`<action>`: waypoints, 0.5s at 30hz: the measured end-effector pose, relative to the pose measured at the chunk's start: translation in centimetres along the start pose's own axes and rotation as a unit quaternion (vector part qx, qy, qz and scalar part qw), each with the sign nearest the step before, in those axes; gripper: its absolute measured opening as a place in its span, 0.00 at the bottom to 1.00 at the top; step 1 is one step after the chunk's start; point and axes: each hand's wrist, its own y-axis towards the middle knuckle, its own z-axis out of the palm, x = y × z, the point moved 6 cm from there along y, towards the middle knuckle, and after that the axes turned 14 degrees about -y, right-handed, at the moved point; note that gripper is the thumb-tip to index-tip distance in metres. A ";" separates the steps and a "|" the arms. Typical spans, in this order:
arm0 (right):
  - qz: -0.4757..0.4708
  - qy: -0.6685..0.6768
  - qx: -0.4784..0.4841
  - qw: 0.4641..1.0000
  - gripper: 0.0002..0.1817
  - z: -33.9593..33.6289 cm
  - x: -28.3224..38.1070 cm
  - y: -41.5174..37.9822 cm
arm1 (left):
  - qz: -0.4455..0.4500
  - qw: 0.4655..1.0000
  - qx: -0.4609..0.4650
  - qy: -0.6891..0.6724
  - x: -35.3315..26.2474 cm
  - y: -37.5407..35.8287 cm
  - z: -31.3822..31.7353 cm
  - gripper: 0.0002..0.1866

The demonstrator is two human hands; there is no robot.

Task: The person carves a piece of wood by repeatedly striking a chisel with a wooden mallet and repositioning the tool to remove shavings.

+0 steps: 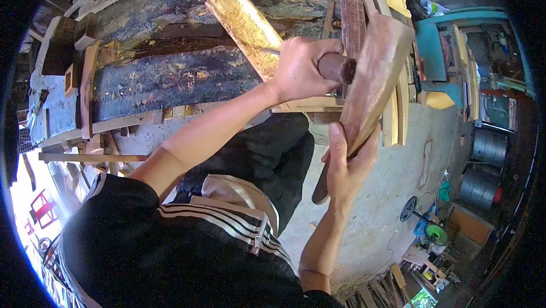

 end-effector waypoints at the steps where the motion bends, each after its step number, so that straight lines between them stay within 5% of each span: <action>1: -0.005 0.027 -0.015 1.000 0.20 0.0 0.4 -0.3 | 0.004 1.000 -0.003 0.000 -0.2 0.2 -0.1 0.14; 15: -0.034 0.067 -0.058 0.995 0.23 -1.1 1.0 -0.3 | -0.023 1.000 0.005 -0.013 0.4 1.3 -0.3 0.15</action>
